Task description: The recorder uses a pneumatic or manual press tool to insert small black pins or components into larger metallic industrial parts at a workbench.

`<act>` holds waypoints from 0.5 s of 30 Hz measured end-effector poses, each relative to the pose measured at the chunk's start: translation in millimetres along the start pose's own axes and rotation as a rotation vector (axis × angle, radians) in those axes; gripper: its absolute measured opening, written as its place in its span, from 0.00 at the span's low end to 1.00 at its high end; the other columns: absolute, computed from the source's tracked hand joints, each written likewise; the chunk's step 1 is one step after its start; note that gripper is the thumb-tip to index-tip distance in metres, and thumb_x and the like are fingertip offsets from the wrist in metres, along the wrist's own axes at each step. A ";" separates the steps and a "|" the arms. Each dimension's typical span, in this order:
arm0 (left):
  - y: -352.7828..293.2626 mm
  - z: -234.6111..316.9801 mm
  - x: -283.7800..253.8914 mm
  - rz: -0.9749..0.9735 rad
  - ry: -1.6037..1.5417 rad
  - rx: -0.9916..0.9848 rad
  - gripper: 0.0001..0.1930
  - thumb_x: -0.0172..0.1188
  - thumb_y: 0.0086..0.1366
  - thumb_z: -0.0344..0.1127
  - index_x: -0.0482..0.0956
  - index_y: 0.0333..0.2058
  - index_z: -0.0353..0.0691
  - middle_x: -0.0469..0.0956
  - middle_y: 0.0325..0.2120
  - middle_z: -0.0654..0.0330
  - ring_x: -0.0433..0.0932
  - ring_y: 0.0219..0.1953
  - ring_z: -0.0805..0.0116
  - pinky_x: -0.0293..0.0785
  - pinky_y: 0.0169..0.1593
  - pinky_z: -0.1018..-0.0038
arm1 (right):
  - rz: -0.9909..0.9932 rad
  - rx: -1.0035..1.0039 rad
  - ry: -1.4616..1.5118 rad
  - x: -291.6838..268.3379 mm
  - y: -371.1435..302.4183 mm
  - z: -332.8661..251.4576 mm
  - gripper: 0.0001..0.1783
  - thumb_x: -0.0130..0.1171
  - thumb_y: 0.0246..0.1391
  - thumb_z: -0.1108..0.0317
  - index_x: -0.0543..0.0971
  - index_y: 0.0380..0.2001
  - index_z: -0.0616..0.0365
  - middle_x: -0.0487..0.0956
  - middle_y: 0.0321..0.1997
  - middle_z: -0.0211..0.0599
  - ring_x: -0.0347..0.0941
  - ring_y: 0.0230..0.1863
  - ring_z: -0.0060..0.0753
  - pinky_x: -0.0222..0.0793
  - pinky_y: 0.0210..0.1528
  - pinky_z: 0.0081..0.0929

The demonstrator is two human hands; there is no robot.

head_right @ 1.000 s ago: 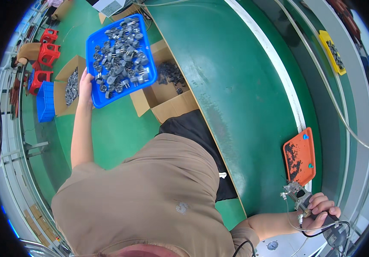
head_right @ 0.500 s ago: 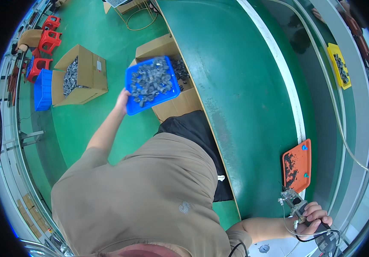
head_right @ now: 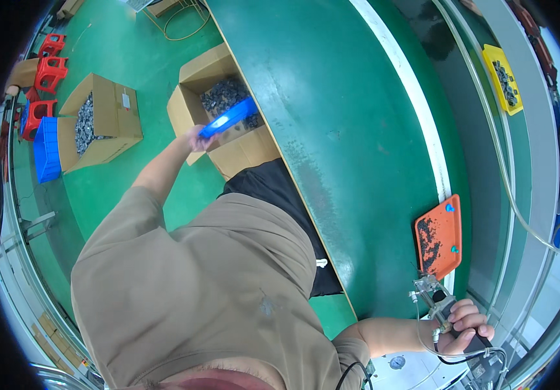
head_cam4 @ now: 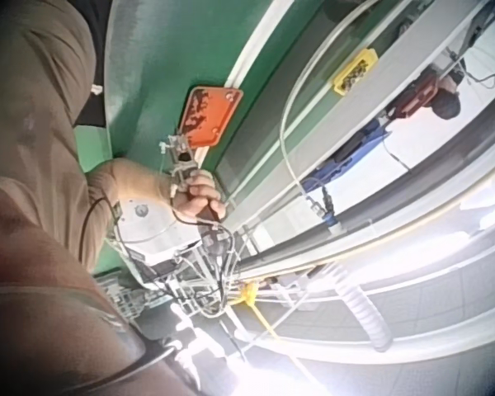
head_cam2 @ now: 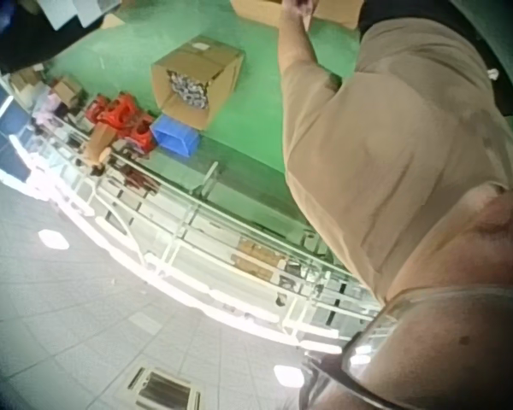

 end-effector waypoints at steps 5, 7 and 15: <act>-47.9 -6.6 -0.3 -0.078 -0.135 -0.040 0.17 0.44 0.74 0.37 0.72 0.50 0.27 0.82 0.36 0.48 0.85 0.27 0.62 0.89 0.33 0.75 | 0.033 -0.004 0.021 -6.0 -0.8 0.0 0.11 0.55 0.63 0.66 0.71 0.46 0.56 0.63 0.21 0.29 0.61 0.19 0.28 0.59 0.26 0.30; -69.7 -7.0 -15.5 -0.049 -0.091 0.110 0.15 0.49 0.69 0.35 0.71 0.49 0.30 0.82 0.37 0.48 0.85 0.28 0.62 0.88 0.32 0.73 | -0.043 0.002 0.055 -2.9 2.9 4.8 0.12 0.56 0.63 0.66 0.71 0.47 0.56 0.63 0.21 0.29 0.62 0.20 0.28 0.59 0.26 0.30; -197.1 -29.8 -5.7 0.472 0.195 1.162 0.28 0.51 0.49 0.20 0.67 0.53 0.40 0.74 0.40 0.57 0.73 0.37 0.63 0.73 0.39 0.67 | -0.055 0.025 0.094 -11.8 -0.1 5.9 0.13 0.56 0.62 0.66 0.69 0.47 0.57 0.65 0.21 0.30 0.63 0.21 0.28 0.62 0.27 0.31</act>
Point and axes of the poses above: each hand's wrist, its own y-axis towards the middle knuckle, its own x-axis out of the palm, z = x × y, the point moved 4 cm from there along y, towards the middle knuckle
